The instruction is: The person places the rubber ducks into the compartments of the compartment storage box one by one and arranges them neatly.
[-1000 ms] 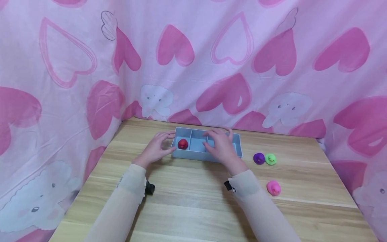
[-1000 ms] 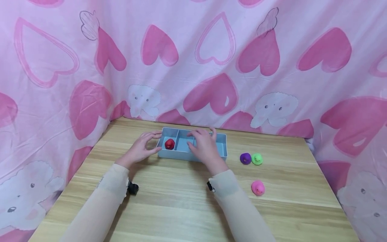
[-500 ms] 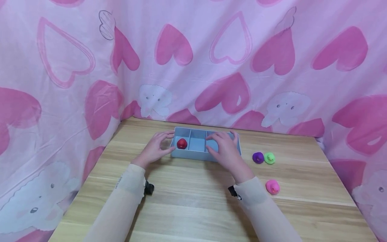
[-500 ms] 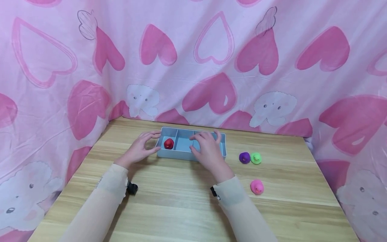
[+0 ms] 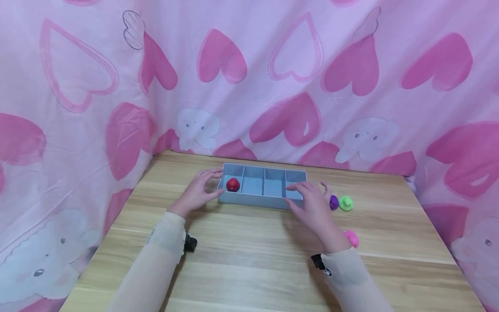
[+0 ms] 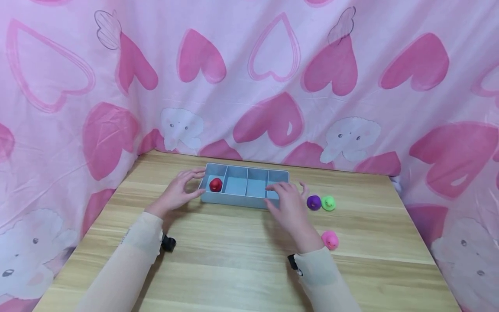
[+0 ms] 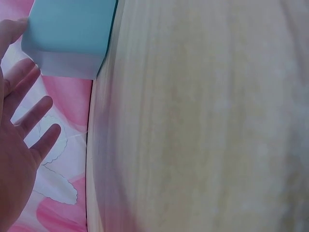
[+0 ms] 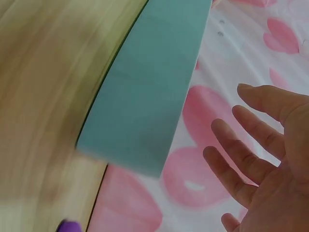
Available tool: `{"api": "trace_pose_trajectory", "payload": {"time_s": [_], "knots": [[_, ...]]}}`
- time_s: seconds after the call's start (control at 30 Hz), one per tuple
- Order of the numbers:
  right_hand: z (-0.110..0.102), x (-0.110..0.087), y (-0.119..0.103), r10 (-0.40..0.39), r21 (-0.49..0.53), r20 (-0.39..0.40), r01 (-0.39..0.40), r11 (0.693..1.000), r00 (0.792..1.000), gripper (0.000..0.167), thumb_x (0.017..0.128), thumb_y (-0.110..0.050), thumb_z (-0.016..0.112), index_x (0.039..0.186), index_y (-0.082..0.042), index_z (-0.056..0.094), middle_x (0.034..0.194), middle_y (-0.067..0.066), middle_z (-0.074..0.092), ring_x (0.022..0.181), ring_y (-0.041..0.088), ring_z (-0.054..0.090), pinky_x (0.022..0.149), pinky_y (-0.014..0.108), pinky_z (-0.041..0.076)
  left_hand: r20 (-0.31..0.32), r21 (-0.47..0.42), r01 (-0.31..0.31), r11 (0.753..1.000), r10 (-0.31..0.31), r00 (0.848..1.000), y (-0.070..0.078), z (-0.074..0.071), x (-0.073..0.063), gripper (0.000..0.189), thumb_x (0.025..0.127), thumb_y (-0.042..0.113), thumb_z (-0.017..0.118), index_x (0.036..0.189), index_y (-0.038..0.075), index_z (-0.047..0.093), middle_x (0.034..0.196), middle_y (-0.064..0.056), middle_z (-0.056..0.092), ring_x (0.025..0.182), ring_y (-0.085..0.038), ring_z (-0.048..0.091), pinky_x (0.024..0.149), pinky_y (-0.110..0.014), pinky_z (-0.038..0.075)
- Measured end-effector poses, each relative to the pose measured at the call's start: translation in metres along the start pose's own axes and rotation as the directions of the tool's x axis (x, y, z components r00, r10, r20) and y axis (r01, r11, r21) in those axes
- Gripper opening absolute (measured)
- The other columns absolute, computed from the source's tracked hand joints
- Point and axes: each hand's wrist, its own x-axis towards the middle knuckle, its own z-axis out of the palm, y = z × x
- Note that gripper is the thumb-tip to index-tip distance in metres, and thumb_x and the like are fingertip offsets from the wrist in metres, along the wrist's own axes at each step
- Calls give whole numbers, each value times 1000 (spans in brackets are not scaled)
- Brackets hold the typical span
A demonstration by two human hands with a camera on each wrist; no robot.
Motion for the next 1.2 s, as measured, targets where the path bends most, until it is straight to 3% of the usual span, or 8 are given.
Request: {"api": "trace_pose_trajectory", "payload": {"time_s": [0.4, 0.63, 0.83, 1.0, 1.2], "knots": [[-13, -24, 31, 65, 24, -76, -64, 998, 995, 28, 87, -18, 84, 112, -12, 74, 115, 9, 75, 116, 35, 63, 115, 68, 14, 1, 6, 8, 1000, -8, 1000, -2, -3, 1, 58, 94, 34, 77, 143, 10, 60, 160, -3, 48, 146, -29, 39, 120, -61, 35], [-21, -39, 52, 90, 15, -117, -89, 996, 989, 27, 86, -15, 84, 110, -13, 74, 101, 8, 74, 92, 30, 62, 112, 69, 13, 4, 13, 7, 1000, -7, 1000, -4, -1, 1, 58, 94, 36, 77, 143, 11, 60, 160, 1, 48, 146, -29, 39, 120, -61, 35], [-31, -53, 68, 105, 0, -139, -106, 994, 985, 26, 86, -16, 84, 110, -10, 75, 103, 12, 77, 105, 35, 65, 112, 70, 12, 1, 4, 17, 1000, -17, 1000, -3, -2, -1, 59, 93, 37, 77, 143, 11, 60, 160, -1, 48, 146, -29, 39, 119, -62, 36], [-41, -65, 80, 145, -2, -109, -146, 989, 983, 33, 87, -17, 84, 117, -9, 72, 115, 16, 74, 113, 38, 63, 111, 70, 18, 10, 8, 8, 1000, -8, 1000, -3, -1, 1, 59, 94, 38, 76, 143, 11, 59, 160, -4, 47, 146, -29, 39, 119, -61, 37], [-47, -79, 96, 141, 36, -77, -138, 990, 987, 41, 85, -17, 85, 121, -7, 69, 121, 19, 70, 116, 41, 61, 109, 67, 23, 8, -10, 5, 1000, -5, 1000, -5, -1, 2, 59, 93, 36, 77, 143, 10, 59, 160, -7, 48, 146, -30, 38, 119, -62, 36]]}}
